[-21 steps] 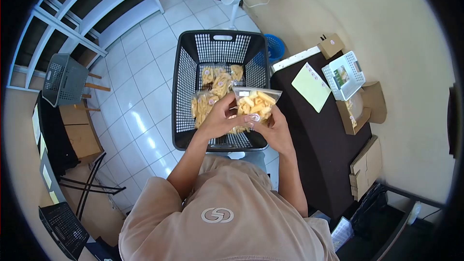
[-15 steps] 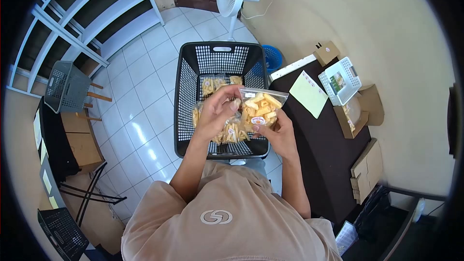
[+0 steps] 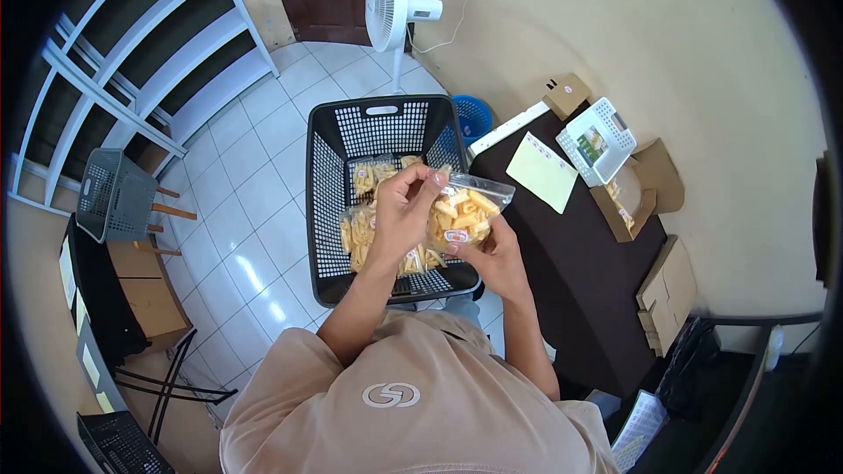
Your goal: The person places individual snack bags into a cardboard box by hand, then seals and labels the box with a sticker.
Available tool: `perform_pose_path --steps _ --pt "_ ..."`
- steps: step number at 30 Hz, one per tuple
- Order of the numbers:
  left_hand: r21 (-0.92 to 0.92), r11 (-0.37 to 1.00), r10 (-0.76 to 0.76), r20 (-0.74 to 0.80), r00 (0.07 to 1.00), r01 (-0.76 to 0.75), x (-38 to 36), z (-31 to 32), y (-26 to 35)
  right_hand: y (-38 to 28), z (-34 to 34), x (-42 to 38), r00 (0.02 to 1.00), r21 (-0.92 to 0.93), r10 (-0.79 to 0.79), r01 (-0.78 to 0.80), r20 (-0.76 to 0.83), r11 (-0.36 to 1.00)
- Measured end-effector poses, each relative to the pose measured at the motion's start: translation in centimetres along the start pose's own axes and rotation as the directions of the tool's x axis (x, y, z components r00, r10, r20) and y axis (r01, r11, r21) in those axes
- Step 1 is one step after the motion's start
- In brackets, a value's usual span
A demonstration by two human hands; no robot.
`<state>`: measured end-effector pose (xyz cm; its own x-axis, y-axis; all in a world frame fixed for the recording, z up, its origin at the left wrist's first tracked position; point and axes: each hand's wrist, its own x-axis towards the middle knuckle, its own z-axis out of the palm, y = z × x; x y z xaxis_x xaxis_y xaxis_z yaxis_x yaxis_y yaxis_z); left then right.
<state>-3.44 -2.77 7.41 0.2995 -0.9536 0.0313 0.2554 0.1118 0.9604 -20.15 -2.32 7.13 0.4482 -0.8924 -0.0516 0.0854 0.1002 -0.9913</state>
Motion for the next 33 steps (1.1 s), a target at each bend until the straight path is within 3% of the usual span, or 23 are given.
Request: perform_pose_path --steps 3,5,7,8,14,20,22,24,26,28,30,33 --pt "0.045 0.996 0.073 0.026 0.997 -0.074 0.0 0.1 -0.7 0.9 0.3 0.0 0.998 -0.040 -0.054 0.053 -0.017 0.998" --pt "-0.111 0.994 -0.002 0.031 1.000 0.005 0.0 0.5 0.2 0.9 0.3 0.0 0.994 -0.060 -0.104 0.102 -0.016 0.993" --pt "-0.059 0.997 0.057 0.049 0.997 -0.054 0.0 1.2 0.6 0.4 0.3 -0.1 0.999 0.040 0.049 -0.050 0.019 0.998" --pt "-0.008 0.994 0.111 0.067 0.991 -0.111 0.0 1.3 0.7 0.3 0.4 -0.2 0.998 0.044 0.052 -0.053 0.020 0.998" --pt "-0.028 0.999 -0.016 0.032 0.999 0.017 0.7 -0.2 -0.1 0.0 1.4 0.0 0.999 -0.002 -0.028 0.028 0.019 1.000" --pt "-0.217 0.976 -0.007 0.105 0.994 0.030 0.3 0.5 0.8 -1.1 1.3 0.0 0.998 0.211 0.059 -0.057 -0.004 0.976" --pt "-0.125 0.992 0.005 0.160 0.987 0.016 -0.1 0.6 0.8 -0.5 1.2 0.2 0.999 0.197 0.031 -0.028 -0.012 0.980" --pt "-0.101 0.995 0.037 0.085 0.996 -0.028 -0.1 1.1 0.1 -0.4 1.4 0.3 0.997 0.101 -0.053 0.059 -0.061 0.993" --pt "0.076 0.976 0.208 -0.048 0.977 -0.204 0.1 1.2 -1.1 -1.0 2.8 0.5 0.983 0.163 -0.136 0.155 -0.126 0.974" --pt "0.059 0.982 0.183 -0.067 0.981 -0.179 -0.2 1.7 -1.5 -1.3 3.0 0.8 0.958 0.216 -0.214 0.254 -0.193 0.943" --pt "0.044 0.988 0.151 -0.079 0.985 -0.148 -0.4 1.7 -1.6 -1.3 2.5 0.9 0.955 -0.082 -0.221 0.209 -0.199 0.974" --pt "0.135 0.962 0.246 -0.063 0.967 -0.236 -0.4 1.5 -1.4 -1.0 2.7 0.6 0.946 -0.128 -0.241 0.217 -0.218 0.968"
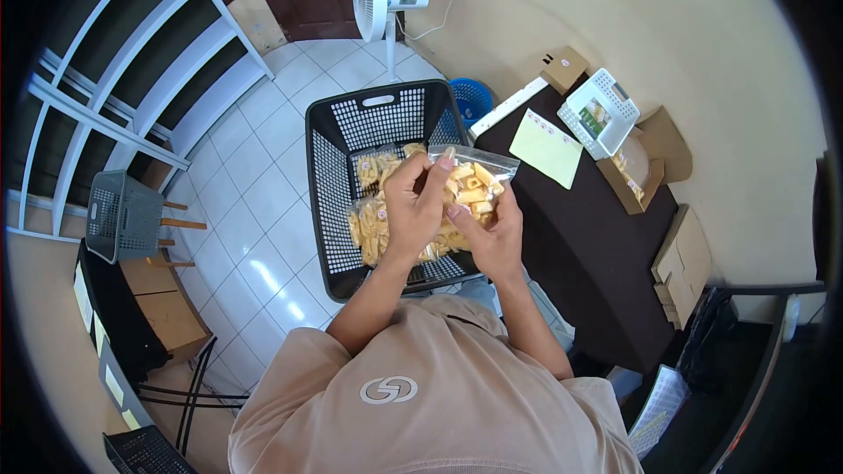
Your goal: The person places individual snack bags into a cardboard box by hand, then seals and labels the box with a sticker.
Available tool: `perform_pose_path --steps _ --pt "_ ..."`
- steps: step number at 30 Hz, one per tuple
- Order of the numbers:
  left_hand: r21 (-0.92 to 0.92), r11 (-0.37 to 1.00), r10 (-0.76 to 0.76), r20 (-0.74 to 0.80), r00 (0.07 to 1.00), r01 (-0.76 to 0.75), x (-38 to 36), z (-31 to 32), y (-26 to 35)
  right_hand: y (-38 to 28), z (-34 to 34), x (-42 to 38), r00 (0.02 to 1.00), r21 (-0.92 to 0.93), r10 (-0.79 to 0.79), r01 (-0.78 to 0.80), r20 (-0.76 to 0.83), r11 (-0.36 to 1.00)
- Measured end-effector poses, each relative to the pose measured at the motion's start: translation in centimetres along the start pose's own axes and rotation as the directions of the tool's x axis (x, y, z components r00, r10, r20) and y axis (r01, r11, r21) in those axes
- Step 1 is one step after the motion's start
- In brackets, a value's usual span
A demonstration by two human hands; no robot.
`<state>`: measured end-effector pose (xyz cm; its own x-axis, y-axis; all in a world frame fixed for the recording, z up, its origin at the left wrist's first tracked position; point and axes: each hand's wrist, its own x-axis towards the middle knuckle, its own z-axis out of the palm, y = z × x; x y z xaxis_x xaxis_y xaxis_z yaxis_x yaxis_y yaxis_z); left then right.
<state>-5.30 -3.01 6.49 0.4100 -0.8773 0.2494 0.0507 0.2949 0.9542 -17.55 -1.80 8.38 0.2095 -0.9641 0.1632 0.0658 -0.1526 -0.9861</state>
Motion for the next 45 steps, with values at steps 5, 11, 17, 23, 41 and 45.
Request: perform_pose_path --steps 5,11,17,23,41,45 --pt "-0.071 0.997 -0.044 -0.019 0.999 0.043 -0.1 -0.1 0.3 -0.1 -0.4 0.0 0.999 0.126 0.031 -0.035 0.031 0.991" --pt "-0.090 0.992 -0.070 0.182 0.981 0.087 0.5 -0.9 1.8 -0.2 -3.8 0.6 0.983 0.184 -0.034 0.000 0.179 0.983" --pt "0.216 0.975 -0.062 0.522 0.850 -0.061 0.0 -1.9 1.2 -0.8 -4.2 0.8 0.974 -0.314 0.075 -0.004 0.214 0.949" --pt "0.338 0.928 -0.039 0.510 0.860 -0.158 -0.9 -1.3 0.8 0.0 -3.0 0.2 0.990 -0.416 0.000 0.060 0.144 0.908" --pt "0.342 0.939 -0.150 0.304 0.941 0.039 -1.1 1.0 -4.7 1.1 -8.4 -1.1 0.931 -0.347 0.173 -0.053 0.323 0.936" --pt "0.368 0.928 -0.084 0.083 0.993 0.047 -1.8 5.6 -7.2 1.6 -14.5 -0.5 0.922 -0.143 0.118 -0.069 0.370 0.987"
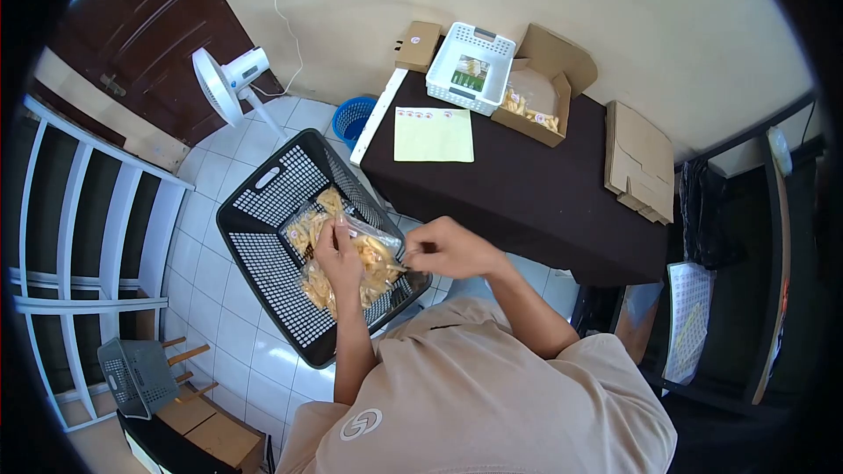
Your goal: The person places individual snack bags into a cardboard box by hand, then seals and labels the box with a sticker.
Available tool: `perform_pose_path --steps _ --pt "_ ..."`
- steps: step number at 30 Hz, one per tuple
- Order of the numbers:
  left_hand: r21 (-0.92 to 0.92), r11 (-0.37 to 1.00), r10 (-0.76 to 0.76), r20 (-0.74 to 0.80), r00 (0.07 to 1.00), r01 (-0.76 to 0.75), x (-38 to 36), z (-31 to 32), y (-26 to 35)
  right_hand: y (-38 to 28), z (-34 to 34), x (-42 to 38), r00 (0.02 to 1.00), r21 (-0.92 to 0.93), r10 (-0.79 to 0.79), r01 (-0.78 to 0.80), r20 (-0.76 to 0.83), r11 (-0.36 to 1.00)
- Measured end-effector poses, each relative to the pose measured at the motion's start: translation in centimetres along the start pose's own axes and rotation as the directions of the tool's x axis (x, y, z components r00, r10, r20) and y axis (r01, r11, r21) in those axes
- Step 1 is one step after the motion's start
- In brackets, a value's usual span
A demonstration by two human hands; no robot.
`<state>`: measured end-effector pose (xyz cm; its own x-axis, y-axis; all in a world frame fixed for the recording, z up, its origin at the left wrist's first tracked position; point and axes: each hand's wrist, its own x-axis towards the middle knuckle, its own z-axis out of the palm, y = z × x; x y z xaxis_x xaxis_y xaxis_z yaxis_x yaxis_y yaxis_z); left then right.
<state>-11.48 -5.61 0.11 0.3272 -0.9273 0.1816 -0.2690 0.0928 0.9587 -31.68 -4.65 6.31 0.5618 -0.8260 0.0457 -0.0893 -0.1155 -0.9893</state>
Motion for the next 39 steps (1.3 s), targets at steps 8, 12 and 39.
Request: perform_pose_path --steps 8,12,39 --pt "-0.123 0.992 0.060 0.505 0.861 0.003 -0.2 10.6 2.9 1.5 -8.9 -2.5 0.953 -0.263 0.015 -0.098 -0.302 0.960" --pt "-0.198 0.979 0.144 0.477 0.867 -0.054 0.0 17.6 4.8 5.0 -17.1 -4.4 0.953 -0.268 0.155 -0.225 -0.260 0.937" --pt "0.152 0.889 -0.392 -0.233 0.890 0.432 -8.0 12.1 1.4 27.7 -45.9 4.1 0.342 -0.301 -0.010 -0.814 -0.940 0.497"
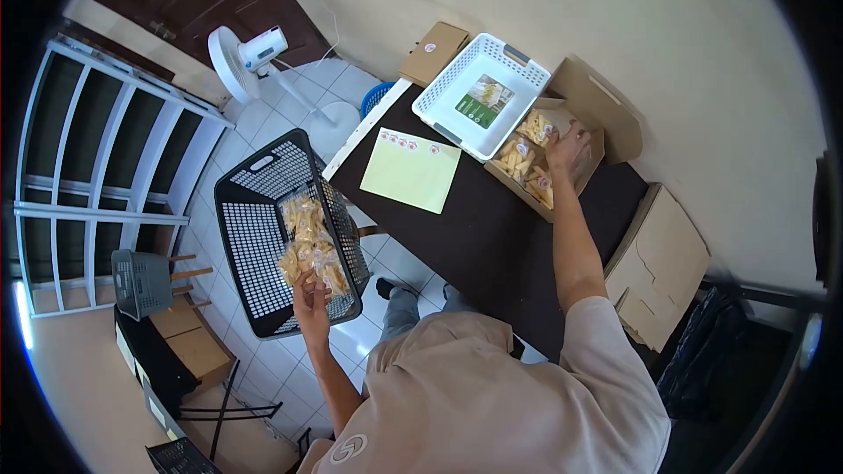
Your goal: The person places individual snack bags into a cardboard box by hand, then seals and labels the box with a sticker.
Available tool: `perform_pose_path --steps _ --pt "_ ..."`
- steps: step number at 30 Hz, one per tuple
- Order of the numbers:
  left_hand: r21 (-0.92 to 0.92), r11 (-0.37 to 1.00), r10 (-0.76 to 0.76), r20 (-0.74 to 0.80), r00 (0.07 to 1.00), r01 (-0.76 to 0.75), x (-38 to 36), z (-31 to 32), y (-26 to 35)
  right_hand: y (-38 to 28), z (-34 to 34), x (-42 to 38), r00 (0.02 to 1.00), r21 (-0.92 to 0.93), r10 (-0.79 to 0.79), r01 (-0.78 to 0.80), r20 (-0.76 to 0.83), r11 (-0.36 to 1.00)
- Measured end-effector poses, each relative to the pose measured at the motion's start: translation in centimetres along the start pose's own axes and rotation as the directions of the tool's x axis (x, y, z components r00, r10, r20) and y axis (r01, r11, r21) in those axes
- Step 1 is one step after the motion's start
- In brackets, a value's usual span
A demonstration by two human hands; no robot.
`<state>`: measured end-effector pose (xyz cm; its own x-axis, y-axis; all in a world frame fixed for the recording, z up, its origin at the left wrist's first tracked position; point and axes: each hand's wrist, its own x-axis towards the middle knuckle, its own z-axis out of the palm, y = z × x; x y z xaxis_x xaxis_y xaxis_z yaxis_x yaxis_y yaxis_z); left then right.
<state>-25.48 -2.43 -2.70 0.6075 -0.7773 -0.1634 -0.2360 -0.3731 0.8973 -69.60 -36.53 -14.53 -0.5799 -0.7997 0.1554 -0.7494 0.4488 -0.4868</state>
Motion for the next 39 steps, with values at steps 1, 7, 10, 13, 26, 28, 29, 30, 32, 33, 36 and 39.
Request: perform_pose_path --steps 1,7,10,13,26,28,29,30,32,33,36,39 --pt "-0.007 1.000 -0.004 -0.001 1.000 0.004 0.2 -0.2 -0.4 -0.1 0.0 -0.3 0.993 0.025 -0.114 0.114 -0.008 0.993" --pt "-0.143 0.990 -0.022 -0.063 0.998 0.013 3.1 -3.8 1.0 0.3 1.2 -1.3 0.899 0.102 -0.404 0.391 0.172 0.915" --pt "-0.147 0.988 0.014 -0.193 0.981 -0.043 5.0 -8.1 0.3 0.5 1.9 -0.5 0.895 -0.016 -0.395 0.407 0.207 0.913" --pt "-0.206 0.978 -0.057 -0.324 0.944 -0.012 6.3 -11.4 -0.3 1.9 2.6 1.0 0.845 -0.050 -0.476 0.501 0.244 0.864" --pt "-0.217 0.925 -0.325 -0.035 0.945 0.311 11.0 -12.4 -21.4 0.4 -7.4 -14.8 0.991 0.474 -0.130 0.105 0.020 0.874" --pt "-0.022 0.899 -0.434 0.086 0.897 0.437 12.1 -10.4 -24.1 0.5 -8.2 -20.1 0.981 0.521 -0.145 0.056 0.131 0.852" --pt "-0.039 0.895 -0.440 0.099 0.893 0.445 12.6 -9.4 -25.6 1.5 -7.7 -22.4 0.964 0.598 -0.189 0.040 0.189 0.801" --pt "0.155 0.880 -0.465 0.097 0.880 0.448 13.0 -8.2 -27.1 1.4 -7.8 -25.1 0.949 0.601 -0.169 -0.027 0.267 0.799" --pt "0.340 0.838 -0.487 0.114 0.866 0.427 13.7 -6.3 -30.2 0.7 -8.5 -30.8 0.907 0.556 -0.134 -0.123 0.399 0.822" --pt "0.356 0.829 -0.503 0.135 0.854 0.432 14.0 -5.4 -31.6 0.1 -9.0 -33.3 0.884 0.512 -0.118 -0.149 0.452 0.846" --pt "0.369 0.800 -0.554 0.152 0.819 0.473 14.4 -3.7 -32.1 -1.6 -11.4 -39.7 0.828 0.457 -0.072 -0.232 0.556 0.859" --pt "0.387 0.775 -0.565 0.068 0.822 0.500 15.4 -2.7 -34.4 -2.0 -12.9 -44.3 0.769 0.398 -0.057 -0.265 0.636 0.878"
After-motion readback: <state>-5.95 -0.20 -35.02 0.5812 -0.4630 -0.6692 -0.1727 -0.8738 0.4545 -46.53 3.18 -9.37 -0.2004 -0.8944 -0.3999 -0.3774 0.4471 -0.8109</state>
